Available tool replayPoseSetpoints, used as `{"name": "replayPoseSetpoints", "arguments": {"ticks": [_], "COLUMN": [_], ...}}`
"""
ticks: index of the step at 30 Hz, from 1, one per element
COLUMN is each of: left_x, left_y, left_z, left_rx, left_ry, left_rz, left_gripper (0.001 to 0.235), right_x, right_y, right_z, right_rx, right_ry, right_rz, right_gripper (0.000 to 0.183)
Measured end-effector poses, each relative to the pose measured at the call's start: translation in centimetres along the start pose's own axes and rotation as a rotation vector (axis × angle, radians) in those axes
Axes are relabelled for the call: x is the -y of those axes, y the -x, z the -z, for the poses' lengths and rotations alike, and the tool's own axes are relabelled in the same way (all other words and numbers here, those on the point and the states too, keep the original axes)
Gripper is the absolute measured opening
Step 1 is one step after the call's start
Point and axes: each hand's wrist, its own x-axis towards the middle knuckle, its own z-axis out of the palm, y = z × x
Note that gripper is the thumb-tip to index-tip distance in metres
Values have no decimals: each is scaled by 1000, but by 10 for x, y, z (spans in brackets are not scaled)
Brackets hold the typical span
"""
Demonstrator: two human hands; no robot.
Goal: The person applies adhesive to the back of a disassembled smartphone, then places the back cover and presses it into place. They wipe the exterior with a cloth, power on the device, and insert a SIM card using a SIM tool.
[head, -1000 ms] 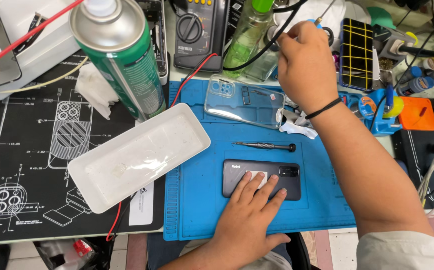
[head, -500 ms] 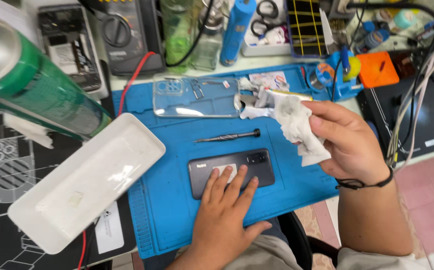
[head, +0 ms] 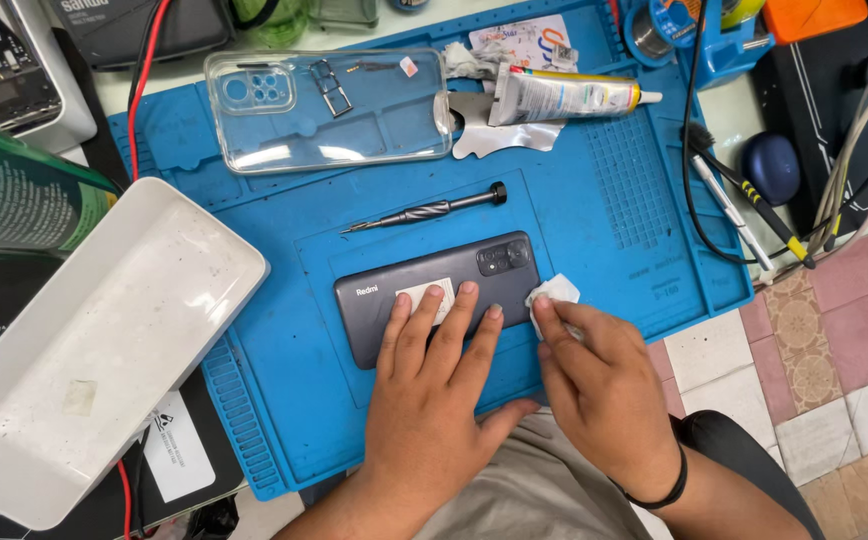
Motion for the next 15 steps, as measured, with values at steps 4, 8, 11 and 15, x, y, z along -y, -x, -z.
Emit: {"name": "replayPoseSetpoints", "arguments": {"ticks": [4, 8, 11, 15], "left_x": [0, 0, -1, 0], "left_y": [-2, 2, 1, -3], "left_z": [-1, -2, 0, 0], "left_rx": [7, 21, 39, 24], "left_ry": [-11, -12, -9, -20], "left_rz": [0, 10, 14, 7], "left_gripper": [77, 78, 78, 77], "right_x": [-1, -10, 5, 9], "right_y": [-23, -28, -13, -25], "right_z": [-5, -8, 5, 3], "right_rx": [-16, 14, 58, 10], "right_ry": [-4, -47, -32, -2], "right_rz": [-22, -39, -41, -8], "right_gripper": [47, 46, 48, 48]}}
